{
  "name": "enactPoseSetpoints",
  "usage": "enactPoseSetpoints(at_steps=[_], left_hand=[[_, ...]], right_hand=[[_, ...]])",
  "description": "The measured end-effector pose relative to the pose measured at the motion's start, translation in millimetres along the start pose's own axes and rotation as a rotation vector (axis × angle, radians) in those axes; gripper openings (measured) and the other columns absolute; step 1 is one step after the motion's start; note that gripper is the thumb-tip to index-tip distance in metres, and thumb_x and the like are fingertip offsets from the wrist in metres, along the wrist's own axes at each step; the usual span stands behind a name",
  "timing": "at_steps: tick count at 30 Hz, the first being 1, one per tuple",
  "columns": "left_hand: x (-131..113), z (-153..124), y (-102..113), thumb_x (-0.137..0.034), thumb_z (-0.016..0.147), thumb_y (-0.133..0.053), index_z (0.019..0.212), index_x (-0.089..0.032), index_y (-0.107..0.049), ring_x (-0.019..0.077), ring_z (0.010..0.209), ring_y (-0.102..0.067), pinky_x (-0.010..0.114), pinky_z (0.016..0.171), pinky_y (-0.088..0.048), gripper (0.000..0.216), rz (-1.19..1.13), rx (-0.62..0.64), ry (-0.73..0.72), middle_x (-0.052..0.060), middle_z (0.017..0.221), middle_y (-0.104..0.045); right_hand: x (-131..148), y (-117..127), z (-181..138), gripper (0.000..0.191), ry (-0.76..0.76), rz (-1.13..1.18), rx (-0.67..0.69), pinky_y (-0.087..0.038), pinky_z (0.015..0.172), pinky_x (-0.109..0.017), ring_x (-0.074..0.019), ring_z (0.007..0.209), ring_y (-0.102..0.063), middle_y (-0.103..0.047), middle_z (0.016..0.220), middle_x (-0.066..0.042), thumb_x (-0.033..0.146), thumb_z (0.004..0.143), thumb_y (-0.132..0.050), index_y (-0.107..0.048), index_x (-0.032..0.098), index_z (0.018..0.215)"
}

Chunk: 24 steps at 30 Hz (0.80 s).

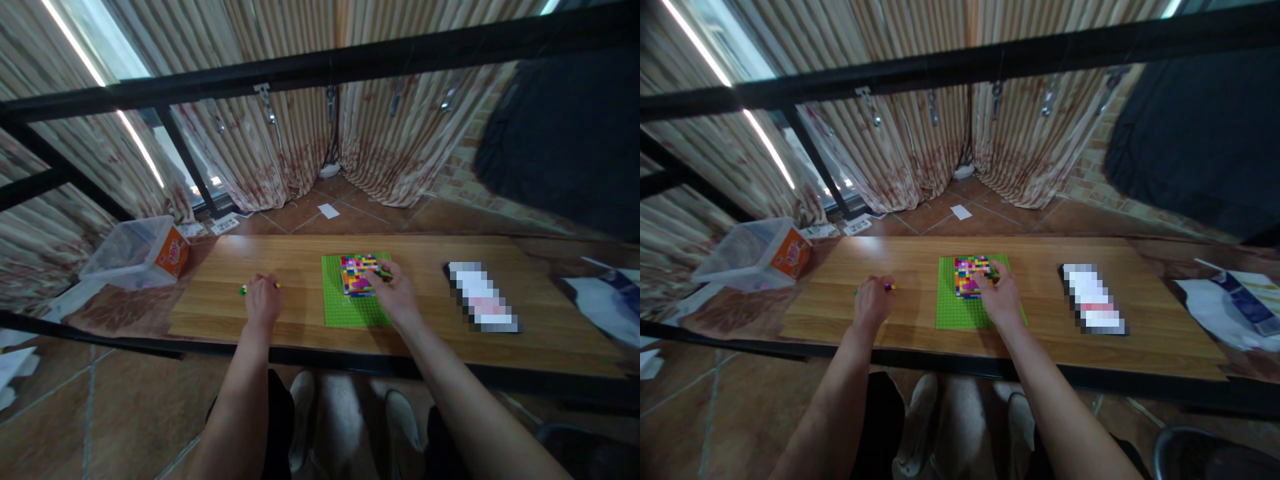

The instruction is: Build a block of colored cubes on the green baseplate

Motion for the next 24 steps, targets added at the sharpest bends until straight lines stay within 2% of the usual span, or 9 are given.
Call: enactPoseSetpoints(at_steps=[5,8,11,17,20,24], left_hand=[[2,2,-2,-0.016,0.080,-0.052,0.091,-0.015,-0.074,0.0296,0.102,-0.065,0.038,0.091,-0.048,0.024,0.007,-0.014,-0.030,0.015,0.093,-0.070],[-4,3,-1,-0.017,0.080,-0.054,0.089,-0.017,-0.073,0.0280,0.096,-0.067,0.037,0.085,-0.050,0.021,-0.079,-0.042,-0.008,0.013,0.094,-0.070],[-21,1,-3,-0.018,0.079,-0.057,0.087,-0.019,-0.069,0.0230,0.085,-0.068,0.034,0.078,-0.051,0.014,-0.307,-0.036,-0.042,0.009,0.090,-0.071],[-65,-15,-11,-0.013,0.078,-0.058,0.077,-0.019,-0.062,0.0145,0.074,-0.065,0.026,0.071,-0.050,0.007,-0.847,0.080,-0.204,0.002,0.079,-0.069],[-81,-25,-11,-0.012,0.079,-0.058,0.077,-0.019,-0.063,0.0131,0.073,-0.063,0.025,0.070,-0.050,0.008,-0.936,0.096,-0.279,0.000,0.078,-0.067],[-96,-33,-9,-0.012,0.081,-0.059,0.078,-0.019,-0.065,0.0131,0.077,-0.063,0.026,0.073,-0.049,0.010,-0.906,0.052,-0.368,0.000,0.080,-0.066]], right_hand=[[-4,2,5,0.056,-0.036,0.056,-0.020,-0.056,0.080,-0.042,-0.0259,0.089,-0.068,-0.069,0.113,-0.014,0.049,0.072,-0.068,-0.063,0.017,0.118],[-4,3,6,0.054,-0.043,0.050,-0.046,-0.057,0.077,-0.041,-0.0253,0.087,-0.069,-0.070,0.112,-0.013,0.049,0.073,-0.067,-0.064,0.016,0.116],[-3,3,6,0.052,-0.035,0.052,-0.059,-0.057,0.077,-0.040,-0.0249,0.087,-0.069,-0.070,0.112,-0.013,0.048,0.073,-0.067,-0.065,0.016,0.114],[-2,1,6,0.049,-0.021,0.056,-0.048,-0.057,0.078,-0.040,-0.0243,0.088,-0.069,-0.071,0.110,-0.012,0.047,0.073,-0.067,-0.067,0.016,0.111],[-1,0,6,0.047,-0.015,0.049,-0.037,-0.057,0.077,-0.039,-0.0240,0.087,-0.069,-0.071,0.107,-0.012,0.045,0.073,-0.067,-0.067,0.017,0.110],[-1,1,6,0.044,-0.025,0.034,-0.026,-0.057,0.078,-0.041,-0.0244,0.086,-0.069,-0.072,0.107,-0.012,0.041,0.073,-0.067,-0.067,0.017,0.110]])
Point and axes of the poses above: each hand's wrist, its own z-axis towards the middle knuckle, its own y-axis out of the back of the hand, x = y × z, the point moved 2 cm from there along z, towards the middle knuckle
